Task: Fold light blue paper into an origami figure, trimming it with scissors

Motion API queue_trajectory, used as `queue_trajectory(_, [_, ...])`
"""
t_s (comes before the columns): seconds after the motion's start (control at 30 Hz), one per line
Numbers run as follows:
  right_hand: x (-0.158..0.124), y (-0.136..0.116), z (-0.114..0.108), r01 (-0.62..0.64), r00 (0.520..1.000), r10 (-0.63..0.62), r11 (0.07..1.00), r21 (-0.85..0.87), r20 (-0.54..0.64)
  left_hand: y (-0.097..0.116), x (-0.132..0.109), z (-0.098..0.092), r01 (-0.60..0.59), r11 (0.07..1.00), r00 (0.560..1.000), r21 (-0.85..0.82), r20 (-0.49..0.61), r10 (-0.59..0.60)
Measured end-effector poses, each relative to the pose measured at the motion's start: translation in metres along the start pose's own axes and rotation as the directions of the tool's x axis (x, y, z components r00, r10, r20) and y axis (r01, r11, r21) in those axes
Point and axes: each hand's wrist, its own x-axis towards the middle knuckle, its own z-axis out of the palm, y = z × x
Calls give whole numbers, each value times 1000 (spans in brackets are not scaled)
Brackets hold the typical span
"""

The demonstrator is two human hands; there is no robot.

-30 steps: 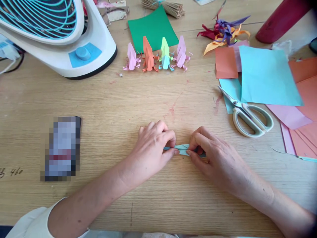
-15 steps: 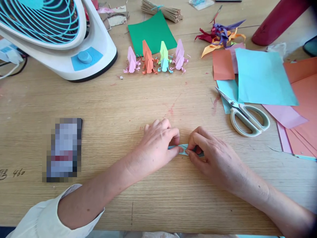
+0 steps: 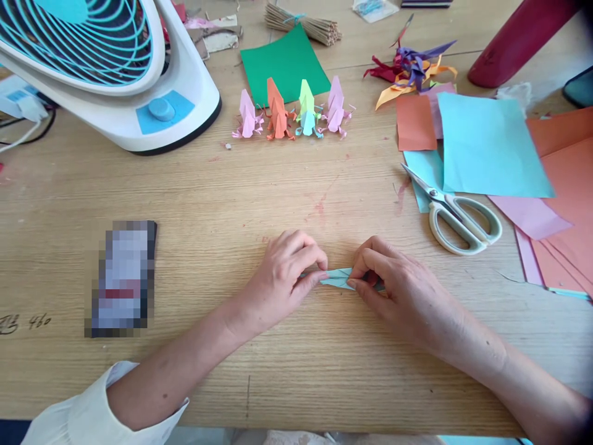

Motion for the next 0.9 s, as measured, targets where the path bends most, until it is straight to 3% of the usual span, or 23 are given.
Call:
queue_trajectory(0.13, [0, 0, 2, 11, 1000, -11, 1000, -20, -2, -3, -11, -6, 12, 1000, 999, -22, -45, -13])
queue_trajectory(0.27, [0, 0, 2, 7, 1000, -8, 1000, -31, -9, 4, -8, -1, 85, 994, 996, 70, -47, -82])
queue_trajectory(0.43, [0, 0, 2, 5, 1000, -5, 999, -48, -3, 10, 1, 2, 178, 979, 984, 103, 6, -179])
queue_trajectory(0.63, [0, -1, 1, 22, 1000, -22, 998, -66, -9, 6, -3, -5, 152, 979, 986, 134, 49, -160])
queue_trajectory(0.7, [0, -1, 1, 21, 1000, -22, 997, -70, -12, 8, -4, -4, 110, 981, 993, 158, 26, -116])
queue_trajectory(0.8, [0, -2, 3, 28, 999, -30, 997, -76, -23, 14, -8, 0, -92, 986, 996, 138, 7, 92])
queue_trajectory(0.9, [-1, 0, 1, 47, 998, -50, 996, -80, -33, 16, -15, 6, -341, 921, 939, 187, 21, 343])
